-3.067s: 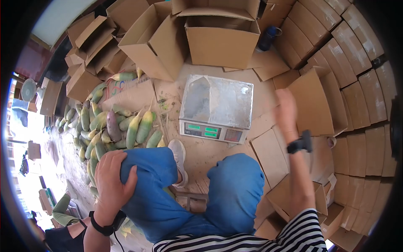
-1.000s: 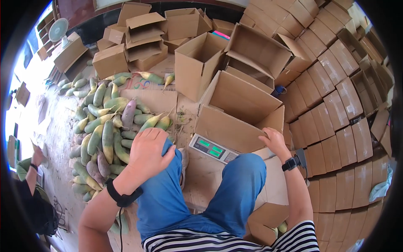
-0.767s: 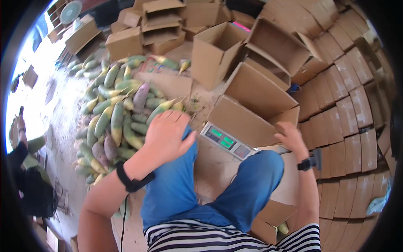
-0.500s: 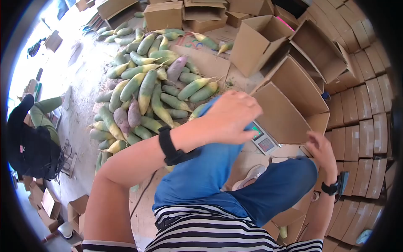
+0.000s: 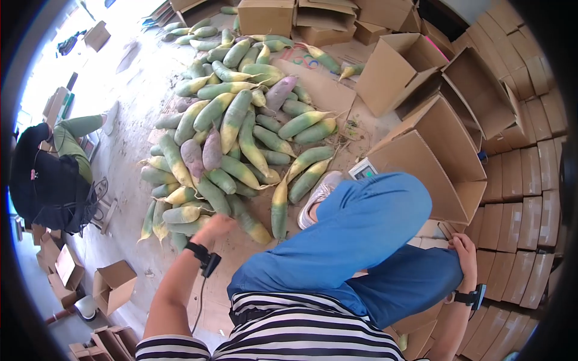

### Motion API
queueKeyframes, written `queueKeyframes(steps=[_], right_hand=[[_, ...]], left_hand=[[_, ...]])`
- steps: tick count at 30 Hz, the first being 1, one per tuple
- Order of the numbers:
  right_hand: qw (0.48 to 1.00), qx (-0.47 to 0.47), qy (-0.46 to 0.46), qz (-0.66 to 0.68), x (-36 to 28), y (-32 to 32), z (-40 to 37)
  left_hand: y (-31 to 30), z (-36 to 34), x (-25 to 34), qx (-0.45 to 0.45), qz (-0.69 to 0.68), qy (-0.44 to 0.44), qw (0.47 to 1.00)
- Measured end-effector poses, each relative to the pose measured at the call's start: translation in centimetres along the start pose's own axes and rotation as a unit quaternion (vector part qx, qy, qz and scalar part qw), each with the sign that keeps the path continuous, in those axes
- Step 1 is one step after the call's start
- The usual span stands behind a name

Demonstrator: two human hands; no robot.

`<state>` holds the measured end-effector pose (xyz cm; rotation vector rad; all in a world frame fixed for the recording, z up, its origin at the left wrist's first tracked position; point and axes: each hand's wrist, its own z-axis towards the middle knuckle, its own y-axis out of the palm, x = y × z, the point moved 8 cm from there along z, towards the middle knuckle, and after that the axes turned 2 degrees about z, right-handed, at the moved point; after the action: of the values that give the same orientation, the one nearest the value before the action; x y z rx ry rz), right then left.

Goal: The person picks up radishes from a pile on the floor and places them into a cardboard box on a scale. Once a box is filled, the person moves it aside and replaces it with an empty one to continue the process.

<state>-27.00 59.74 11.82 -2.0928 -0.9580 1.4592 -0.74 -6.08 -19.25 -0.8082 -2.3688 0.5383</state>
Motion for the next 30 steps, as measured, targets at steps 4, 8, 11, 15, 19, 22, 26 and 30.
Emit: queueKeyframes(steps=[4,8,11,15,19,22,26,30], right_hand=[[1.000,-0.001,-0.002,-0.007,0.6,0.3,1.1],[1.000,-0.017,0.007,0.004,1.2,0.6,1.5],[1.000,-0.019,0.013,0.004,0.5,0.8,1.3],[1.000,-0.008,0.016,0.021,0.3,0.9,0.9],[1.000,-0.010,0.014,0.019,0.2,0.8,0.9],[1.000,-0.011,0.012,0.013,0.0,1.0,1.4],[1.000,-0.012,-0.018,0.018,0.2,1.3,2.4],[0.992,0.031,-0.095,-0.071,-2.9,1.5,2.3]], left_hand=[[7.3,-0.3,-1.7,-0.098,-0.304,-0.162,0.934],[7.8,1.0,0.8,-0.061,-0.416,-0.208,0.883],[9.3,3.4,0.2,-0.033,-0.435,-0.253,0.864],[9.8,4.1,-0.3,0.027,-0.459,-0.300,0.836],[8.7,1.5,0.9,-0.025,-0.473,-0.252,0.844],[8.0,-0.5,1.5,-0.152,-0.425,-0.180,0.874],[3.4,-4.8,6.5,-0.214,-0.235,-0.085,0.944],[0.6,-6.0,11.8,-0.132,-0.359,0.062,0.922]])
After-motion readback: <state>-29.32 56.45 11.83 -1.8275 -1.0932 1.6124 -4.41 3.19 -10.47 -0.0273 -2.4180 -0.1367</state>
